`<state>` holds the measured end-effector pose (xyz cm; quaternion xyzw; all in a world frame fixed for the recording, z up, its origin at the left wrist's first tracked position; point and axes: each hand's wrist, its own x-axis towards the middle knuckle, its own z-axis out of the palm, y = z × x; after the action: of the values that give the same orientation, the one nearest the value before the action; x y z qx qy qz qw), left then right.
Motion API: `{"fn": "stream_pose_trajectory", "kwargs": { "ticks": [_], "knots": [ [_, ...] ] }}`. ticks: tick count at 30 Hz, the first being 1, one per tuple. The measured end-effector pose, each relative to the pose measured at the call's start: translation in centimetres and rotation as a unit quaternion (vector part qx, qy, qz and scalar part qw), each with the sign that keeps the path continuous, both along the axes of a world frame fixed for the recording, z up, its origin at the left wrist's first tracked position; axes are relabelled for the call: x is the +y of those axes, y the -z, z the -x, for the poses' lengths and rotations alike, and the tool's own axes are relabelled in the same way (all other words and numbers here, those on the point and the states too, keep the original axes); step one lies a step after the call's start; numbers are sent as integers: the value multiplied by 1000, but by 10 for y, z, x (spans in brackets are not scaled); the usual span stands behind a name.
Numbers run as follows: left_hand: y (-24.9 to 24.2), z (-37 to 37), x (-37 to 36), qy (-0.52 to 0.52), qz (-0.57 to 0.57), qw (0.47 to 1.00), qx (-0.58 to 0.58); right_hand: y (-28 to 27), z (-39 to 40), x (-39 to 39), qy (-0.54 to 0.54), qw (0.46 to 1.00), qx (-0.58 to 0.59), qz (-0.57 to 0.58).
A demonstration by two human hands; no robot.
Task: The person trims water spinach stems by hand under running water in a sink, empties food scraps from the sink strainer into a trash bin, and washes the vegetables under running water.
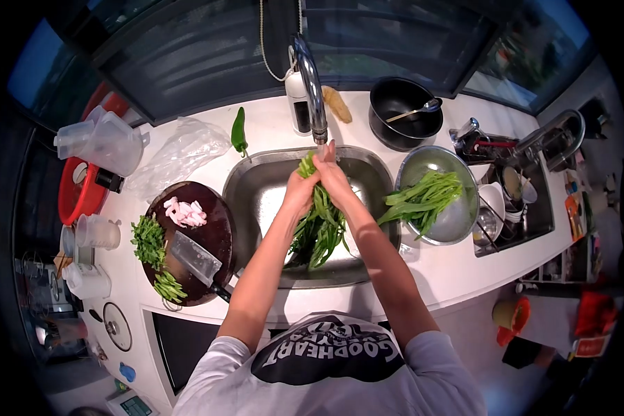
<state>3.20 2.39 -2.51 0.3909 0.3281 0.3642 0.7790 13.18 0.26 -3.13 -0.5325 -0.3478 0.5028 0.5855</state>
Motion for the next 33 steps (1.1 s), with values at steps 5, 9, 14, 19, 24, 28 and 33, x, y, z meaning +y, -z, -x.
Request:
{"fn": "stream_pose_trajectory", "kwargs": {
  "ticks": [5,9,14,19,24,28,33],
  "knots": [
    [-8,2,6,-45,-61,997,35,3,6,-7,-11,995,-84,-46],
    [-7,12,16,-128,-102,981,105,9,6,-12,-56,981,-178,-60],
    [-21,47,40,-170,-90,981,38,49,13,-21,-158,953,-259,-13],
    [-45,89,57,-234,-93,967,44,144,11,-25,-239,876,-405,105],
    [-40,114,61,-238,-124,953,141,174,37,14,-6,900,-410,149],
    [-31,107,49,-214,-91,956,181,168,53,50,3,846,-442,298],
    [-2,104,44,-175,-66,961,205,234,62,58,-35,755,-607,246]
  ]
}}
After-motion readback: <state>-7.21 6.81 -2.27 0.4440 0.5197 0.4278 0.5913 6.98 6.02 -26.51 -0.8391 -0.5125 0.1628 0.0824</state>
